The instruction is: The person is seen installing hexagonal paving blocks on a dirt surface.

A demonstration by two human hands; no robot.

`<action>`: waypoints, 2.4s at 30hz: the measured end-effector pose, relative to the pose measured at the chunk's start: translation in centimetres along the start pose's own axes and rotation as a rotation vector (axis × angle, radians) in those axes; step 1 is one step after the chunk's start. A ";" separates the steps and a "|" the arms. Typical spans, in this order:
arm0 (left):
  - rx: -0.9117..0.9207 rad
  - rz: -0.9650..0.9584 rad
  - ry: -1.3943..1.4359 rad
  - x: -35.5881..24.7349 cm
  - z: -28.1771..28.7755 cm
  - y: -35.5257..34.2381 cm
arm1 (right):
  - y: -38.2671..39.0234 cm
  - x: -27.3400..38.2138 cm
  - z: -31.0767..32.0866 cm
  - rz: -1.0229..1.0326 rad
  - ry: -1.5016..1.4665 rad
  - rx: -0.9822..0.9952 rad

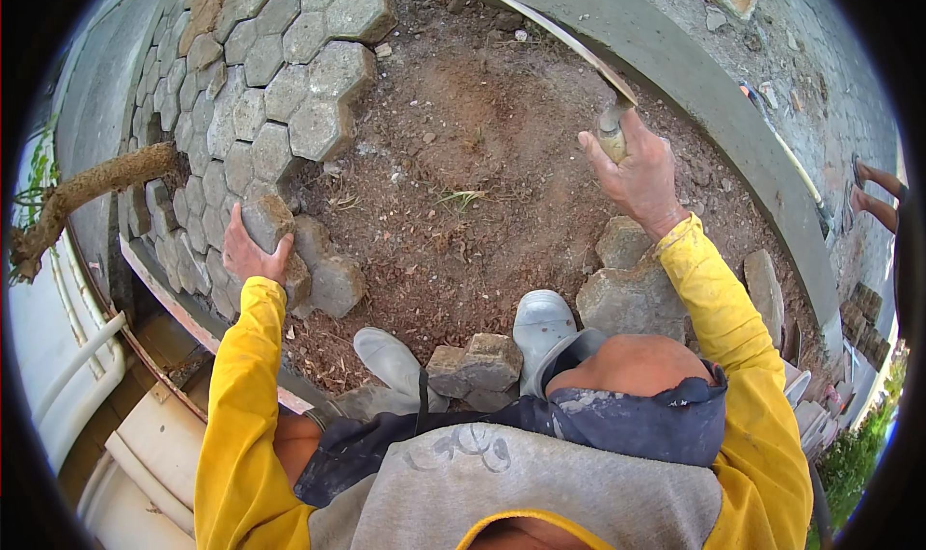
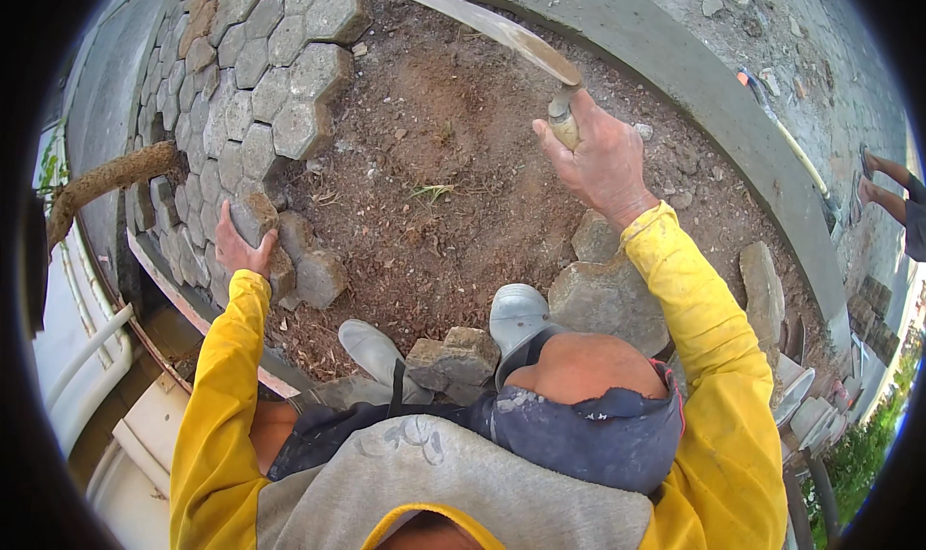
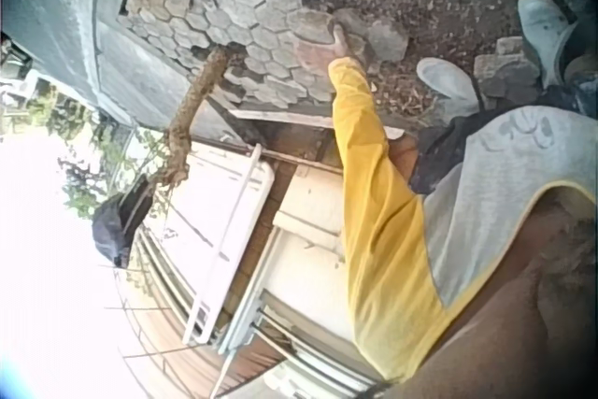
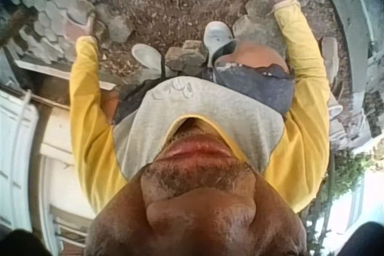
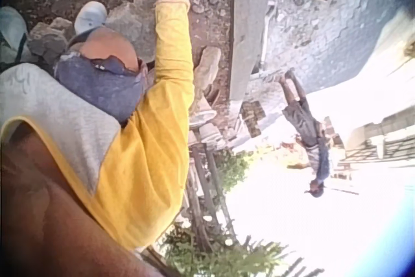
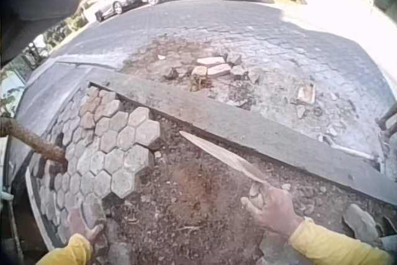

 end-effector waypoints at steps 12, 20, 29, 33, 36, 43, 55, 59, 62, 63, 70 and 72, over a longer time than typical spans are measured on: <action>-0.027 0.010 0.054 -1.8 -1.0 -0.3 | -3.5 -8.5 -5.1 -0.277 0.316 0.455; -0.016 0.017 0.055 -1.4 -0.4 -0.2 | -3.9 -6.4 -6.2 -0.441 0.114 0.654; -0.021 0.022 0.034 -0.8 -1.1 0.0 | -3.5 -3.7 -4.2 -0.177 0.067 0.290; -0.026 0.043 0.052 -1.2 0.2 -0.3 | -3.3 -0.4 -2.6 -0.082 0.057 0.285; -0.022 0.028 0.044 -0.4 0.1 0.0 | -1.5 1.8 -1.6 0.053 -0.167 0.050; -0.016 0.041 0.021 -0.1 -0.2 0.3 | -2.2 0.5 -2.9 -0.030 0.157 0.163; -0.032 0.040 0.009 -1.0 0.1 -0.1 | -2.4 -0.5 -4.7 -0.037 0.125 0.125; -0.022 0.060 -0.031 -0.6 -0.8 0.3 | -4.3 -0.8 -6.9 -0.094 0.316 0.416; -0.031 0.048 -0.001 -0.3 -0.1 0.5 | -4.7 2.0 -6.7 -0.083 0.158 0.294; -0.034 0.048 0.011 -0.8 -0.3 0.3 | -4.6 1.5 -6.7 -0.077 0.087 0.228; -0.042 0.052 0.016 -0.7 0.2 0.1 | -6.1 2.8 -7.3 -0.138 0.155 0.324; -0.052 0.031 0.039 -1.9 -0.4 -0.1 | -6.8 -2.6 -9.8 -0.145 0.241 0.422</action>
Point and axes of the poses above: each hand's wrist, its own y-axis away from the middle knuckle, its own z-axis out of the back of the hand, x = y × z, the point moved 4 cm from there along -y, towards the middle knuckle, and after that the axes turned 6 degrees about -y, right-handed, at the moved point
